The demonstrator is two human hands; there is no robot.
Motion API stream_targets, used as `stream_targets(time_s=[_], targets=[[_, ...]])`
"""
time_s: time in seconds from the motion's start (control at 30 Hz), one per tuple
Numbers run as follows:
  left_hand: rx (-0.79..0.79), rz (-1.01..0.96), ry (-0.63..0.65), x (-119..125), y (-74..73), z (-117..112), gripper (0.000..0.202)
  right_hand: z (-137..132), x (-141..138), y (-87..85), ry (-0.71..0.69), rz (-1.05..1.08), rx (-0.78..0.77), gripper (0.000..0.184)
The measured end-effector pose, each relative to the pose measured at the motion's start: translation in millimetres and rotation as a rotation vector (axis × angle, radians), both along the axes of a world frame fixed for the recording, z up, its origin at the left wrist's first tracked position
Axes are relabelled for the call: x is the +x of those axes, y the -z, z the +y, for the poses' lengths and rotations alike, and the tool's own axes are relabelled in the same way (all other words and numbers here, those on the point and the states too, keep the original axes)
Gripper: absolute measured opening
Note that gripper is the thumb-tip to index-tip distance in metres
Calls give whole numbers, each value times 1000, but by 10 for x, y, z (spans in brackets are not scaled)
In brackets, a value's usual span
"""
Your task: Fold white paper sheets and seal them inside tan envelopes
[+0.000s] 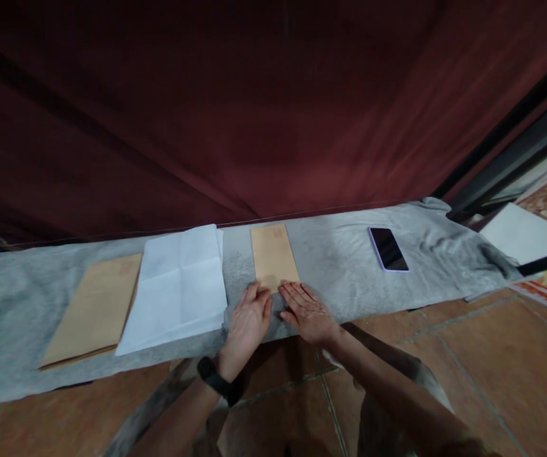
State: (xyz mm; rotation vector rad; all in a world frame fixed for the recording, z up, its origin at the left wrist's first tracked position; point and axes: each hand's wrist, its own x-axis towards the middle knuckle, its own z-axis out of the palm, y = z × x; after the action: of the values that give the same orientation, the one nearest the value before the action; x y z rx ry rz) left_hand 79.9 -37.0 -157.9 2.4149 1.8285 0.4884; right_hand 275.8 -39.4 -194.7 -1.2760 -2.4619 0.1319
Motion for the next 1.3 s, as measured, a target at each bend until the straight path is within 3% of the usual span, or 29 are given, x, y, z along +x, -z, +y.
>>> stream_targets(time_s=[0.27,0.37,0.57,0.8,0.9,1.07,1.3], targets=[[39,-112,-167,0,126,88,12,-2,42,-13,9,-39,42,59],[39,-88,-235,63,141,142,17,-5,35,-20,17,-29,47,57],[-142,-63,-373,129,-3,238,33,2,35,-40,6,-10,21,55],[-338,-157,-441,101,-175,373,24,33,83,-23,-16,-10,-8,55],[-390,-333,-487,76,-178,417,21,46,110,-24,-34,-7,-12,56],[-624,-915,-468,96,-84,450,21,52,122,-24,-46,-11,-35,57],[-701,-1084,-451,112,21,470,27,48,148,-37,-22,-8,-90,56]])
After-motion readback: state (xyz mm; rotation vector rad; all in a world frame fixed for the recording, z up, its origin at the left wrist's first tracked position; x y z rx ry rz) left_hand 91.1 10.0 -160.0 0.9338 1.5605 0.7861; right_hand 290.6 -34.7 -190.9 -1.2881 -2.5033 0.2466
